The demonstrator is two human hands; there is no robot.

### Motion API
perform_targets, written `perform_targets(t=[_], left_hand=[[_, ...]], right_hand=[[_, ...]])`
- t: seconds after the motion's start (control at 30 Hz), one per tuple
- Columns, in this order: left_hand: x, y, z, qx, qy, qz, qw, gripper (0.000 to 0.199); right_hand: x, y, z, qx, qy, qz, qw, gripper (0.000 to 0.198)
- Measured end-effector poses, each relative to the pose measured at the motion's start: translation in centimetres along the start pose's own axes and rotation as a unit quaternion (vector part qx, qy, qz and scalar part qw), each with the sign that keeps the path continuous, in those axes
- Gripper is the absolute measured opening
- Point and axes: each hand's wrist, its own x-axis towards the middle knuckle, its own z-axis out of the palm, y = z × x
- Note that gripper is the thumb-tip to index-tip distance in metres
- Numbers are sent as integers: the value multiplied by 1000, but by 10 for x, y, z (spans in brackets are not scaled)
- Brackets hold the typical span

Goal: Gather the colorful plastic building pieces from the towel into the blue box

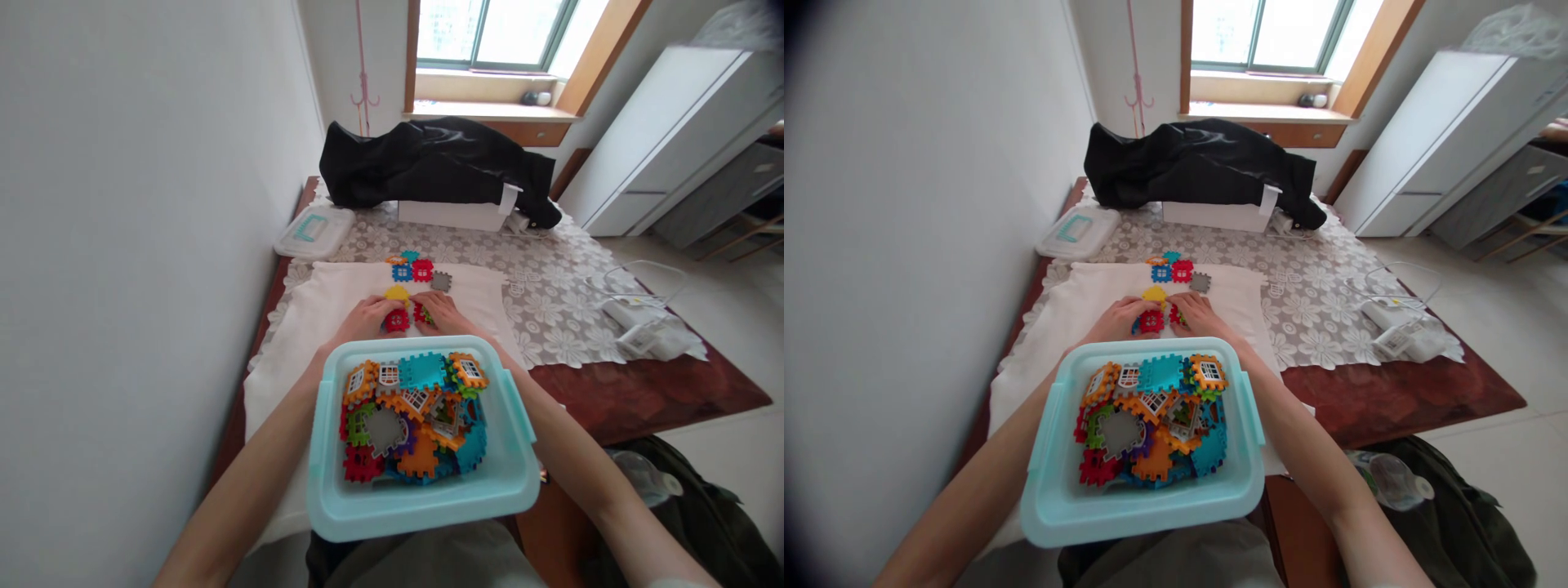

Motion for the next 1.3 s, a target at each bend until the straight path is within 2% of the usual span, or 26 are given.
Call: perform_targets(t=[0.17,0.27,0.47,0.6,0.83,0.93,1.1,1.2,1.3], left_hand=[[3,2,-8,-1,-33,41,999,27],[3,-1,-7,14,-38,40,998,26],[3,-11,-6,21,-37,57,997,33],[-1,-13,-9,3,-49,38,998,40],[-7,-12,-13,13,-45,25,999,34],[-6,-10,-13,19,-49,18,998,36],[-5,-9,-13,10,-52,32,998,33],[-4,-8,-11,20,-47,31,998,32],[-5,-5,-10,37,-47,32,998,30]], right_hand=[[0,2,-3,23,-1,-16,1000,40],[2,8,0,58,33,-5,998,36],[5,24,0,132,180,144,964,39],[7,30,0,100,212,150,960,40],[16,45,10,-8,260,153,953,39],[21,51,12,-53,242,152,957,44],[22,48,7,-98,145,155,972,56],[20,43,1,-96,125,155,975,56],[19,37,-1,-78,132,150,977,55]])
